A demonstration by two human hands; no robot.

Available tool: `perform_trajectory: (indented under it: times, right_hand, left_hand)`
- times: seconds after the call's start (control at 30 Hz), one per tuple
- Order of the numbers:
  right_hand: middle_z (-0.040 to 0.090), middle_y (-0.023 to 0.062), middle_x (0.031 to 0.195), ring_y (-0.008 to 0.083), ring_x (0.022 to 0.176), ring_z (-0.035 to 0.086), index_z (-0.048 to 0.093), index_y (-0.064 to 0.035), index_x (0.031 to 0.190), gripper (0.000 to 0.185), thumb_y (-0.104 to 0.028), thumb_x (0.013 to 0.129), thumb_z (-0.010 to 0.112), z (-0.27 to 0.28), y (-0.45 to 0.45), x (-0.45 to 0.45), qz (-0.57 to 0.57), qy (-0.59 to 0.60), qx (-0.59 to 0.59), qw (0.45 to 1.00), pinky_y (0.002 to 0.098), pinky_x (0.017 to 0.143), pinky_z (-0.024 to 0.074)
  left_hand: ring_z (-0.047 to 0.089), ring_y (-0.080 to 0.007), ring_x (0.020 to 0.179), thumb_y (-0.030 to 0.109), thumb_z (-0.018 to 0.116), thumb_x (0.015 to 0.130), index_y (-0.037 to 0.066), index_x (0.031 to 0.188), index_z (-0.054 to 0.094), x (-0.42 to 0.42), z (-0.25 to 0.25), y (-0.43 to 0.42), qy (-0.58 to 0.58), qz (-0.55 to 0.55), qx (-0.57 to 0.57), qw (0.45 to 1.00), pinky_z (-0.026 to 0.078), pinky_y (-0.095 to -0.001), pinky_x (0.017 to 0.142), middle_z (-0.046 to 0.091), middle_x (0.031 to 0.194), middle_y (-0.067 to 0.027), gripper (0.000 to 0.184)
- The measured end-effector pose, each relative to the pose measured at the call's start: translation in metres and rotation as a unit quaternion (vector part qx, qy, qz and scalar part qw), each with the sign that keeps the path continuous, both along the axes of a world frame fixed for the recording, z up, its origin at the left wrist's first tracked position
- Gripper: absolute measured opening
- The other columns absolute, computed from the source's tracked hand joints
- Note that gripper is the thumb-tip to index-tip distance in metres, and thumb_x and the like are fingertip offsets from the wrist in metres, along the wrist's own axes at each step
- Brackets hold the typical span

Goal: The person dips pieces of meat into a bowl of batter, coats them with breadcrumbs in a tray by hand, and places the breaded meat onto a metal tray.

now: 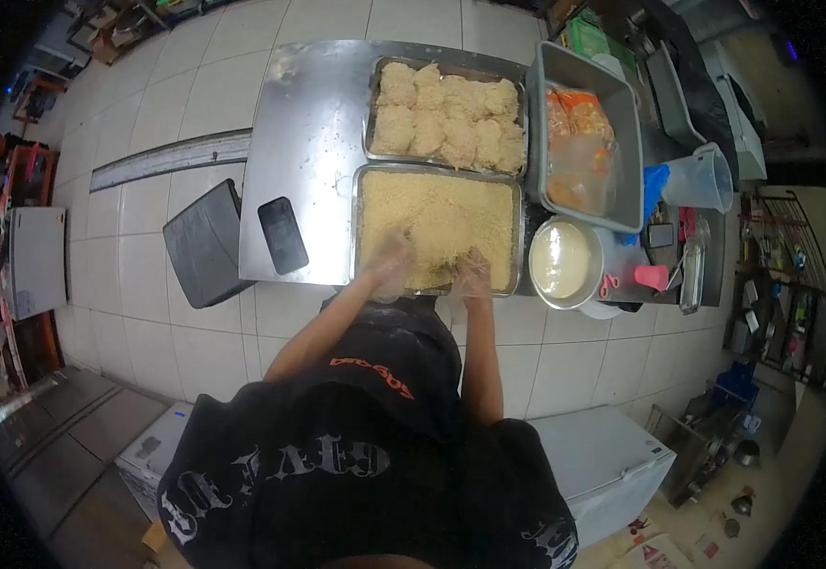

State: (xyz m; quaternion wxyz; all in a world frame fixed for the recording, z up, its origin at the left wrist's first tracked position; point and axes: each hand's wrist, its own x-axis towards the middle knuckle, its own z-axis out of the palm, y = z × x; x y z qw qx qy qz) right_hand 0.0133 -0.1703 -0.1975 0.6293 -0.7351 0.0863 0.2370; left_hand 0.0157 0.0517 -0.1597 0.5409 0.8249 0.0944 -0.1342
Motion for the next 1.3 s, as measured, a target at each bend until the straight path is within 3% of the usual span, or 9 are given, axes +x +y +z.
perform_trajectory:
  times: [0.13, 0.27, 0.43, 0.53, 0.63, 0.73, 1.03, 1.13, 1.3]
  right_hand:
    - [0.055, 0.0127, 0.1, 0.0195, 0.099, 0.054, 0.046, 0.0015, 0.117, 0.035, -0.018, 0.089, 0.049, -0.035, -0.008, -0.012, 0.08, -0.069, 0.069, 0.992, 0.0303, 0.088, 0.0479]
    - [0.057, 0.0157, 0.106, 0.0212, 0.094, 0.059, 0.051, -0.0003, 0.113, 0.031, -0.02, 0.09, 0.05, 0.014, 0.014, -0.008, -0.157, 0.07, 0.295, 0.94, 0.03, 0.081, 0.051]
    - [0.06, 0.0094, 0.08, 0.0169, 0.069, 0.061, 0.058, 0.0017, 0.094, 0.02, -0.017, 0.087, 0.055, 0.017, -0.04, 0.017, 0.064, 0.091, 0.094, 0.989, 0.0287, 0.063, 0.0532]
    - [0.06, 0.0082, 0.072, 0.0153, 0.064, 0.06, 0.059, 0.0015, 0.09, 0.023, -0.021, 0.085, 0.059, 0.014, -0.047, 0.035, 0.137, 0.003, -0.153, 0.979, 0.0288, 0.055, 0.0511]
    - [0.062, 0.0106, 0.075, 0.0163, 0.065, 0.06, 0.059, 0.0009, 0.091, 0.027, -0.025, 0.083, 0.061, 0.031, -0.046, 0.049, 0.181, -0.066, -0.259, 0.946, 0.0293, 0.056, 0.0491]
    - [0.062, 0.0121, 0.077, 0.0184, 0.07, 0.06, 0.059, 0.0004, 0.091, 0.027, -0.025, 0.083, 0.061, 0.039, -0.038, 0.052, 0.106, -0.167, -0.222, 0.955, 0.0305, 0.061, 0.0477]
    - [0.059, 0.0195, 0.078, 0.0308, 0.072, 0.058, 0.057, -0.0007, 0.087, 0.034, -0.034, 0.088, 0.048, 0.056, -0.036, 0.084, 0.041, -0.264, -0.278, 0.923, 0.0388, 0.064, 0.0447]
    - [0.057, 0.0231, 0.078, 0.0354, 0.072, 0.057, 0.056, -0.0006, 0.085, 0.038, -0.036, 0.089, 0.043, 0.07, -0.029, 0.081, 0.083, -0.228, -0.319, 0.916, 0.0423, 0.063, 0.0437]
    - [0.056, 0.0188, 0.068, 0.0362, 0.066, 0.056, 0.055, -0.0028, 0.089, 0.033, -0.034, 0.086, 0.046, 0.08, 0.007, 0.065, -0.022, -0.307, -0.44, 0.843, 0.0439, 0.06, 0.0432]
  left_hand:
    - [0.043, -0.0403, 0.108, 0.014, 0.046, 0.08, -0.008, 0.119, 0.04, 0.0, 0.024, 0.0, 0.024, -0.046, 0.051, 0.997, 0.031, -0.0455, 0.097, 0.045, 0.117, -0.0284, 0.045]
    - [0.033, -0.0373, 0.122, 0.015, 0.045, 0.08, -0.008, 0.131, 0.027, 0.012, 0.053, -0.009, 0.077, -0.143, 0.148, 0.976, 0.026, -0.0387, 0.102, 0.036, 0.129, -0.0294, 0.059]
    - [0.012, -0.0351, 0.135, 0.014, 0.043, 0.078, -0.011, 0.133, 0.022, 0.002, 0.087, -0.072, -0.157, -0.039, 0.45, 0.878, 0.014, -0.0426, 0.109, 0.014, 0.141, -0.0306, 0.065]
    - [0.013, -0.0387, 0.134, 0.017, 0.043, 0.077, -0.009, 0.135, 0.02, 0.015, 0.041, -0.108, -0.146, -0.187, 0.543, 0.806, 0.011, -0.0449, 0.109, 0.015, 0.141, -0.0297, 0.068]
    - [0.012, -0.0373, 0.134, 0.016, 0.042, 0.078, -0.009, 0.136, 0.018, 0.017, 0.023, -0.112, -0.222, -0.146, 0.35, 0.898, 0.008, -0.0437, 0.11, 0.014, 0.143, -0.0269, 0.068]
    - [0.012, -0.0368, 0.135, 0.017, 0.042, 0.079, -0.008, 0.136, 0.017, 0.02, 0.019, -0.092, -0.228, -0.192, 0.552, 0.779, 0.008, -0.0447, 0.11, 0.015, 0.143, -0.0249, 0.067]
    - [0.007, -0.0344, 0.135, 0.007, 0.033, 0.078, -0.006, 0.136, 0.02, 0.038, 0.013, -0.116, -0.232, -0.186, 0.562, 0.772, 0.004, -0.0432, 0.111, 0.011, 0.145, -0.0231, 0.061]
    - [0.009, -0.0351, 0.135, 0.007, 0.035, 0.077, -0.007, 0.136, 0.02, 0.022, 0.05, -0.096, -0.178, -0.152, 0.401, 0.886, 0.004, -0.043, 0.111, 0.012, 0.144, -0.024, 0.062]
    - [0.008, -0.0385, 0.134, 0.007, 0.038, 0.073, -0.01, 0.135, 0.016, 0.012, 0.038, -0.07, -0.182, -0.125, 0.361, 0.906, 0.005, -0.0447, 0.11, 0.013, 0.142, -0.0273, 0.068]
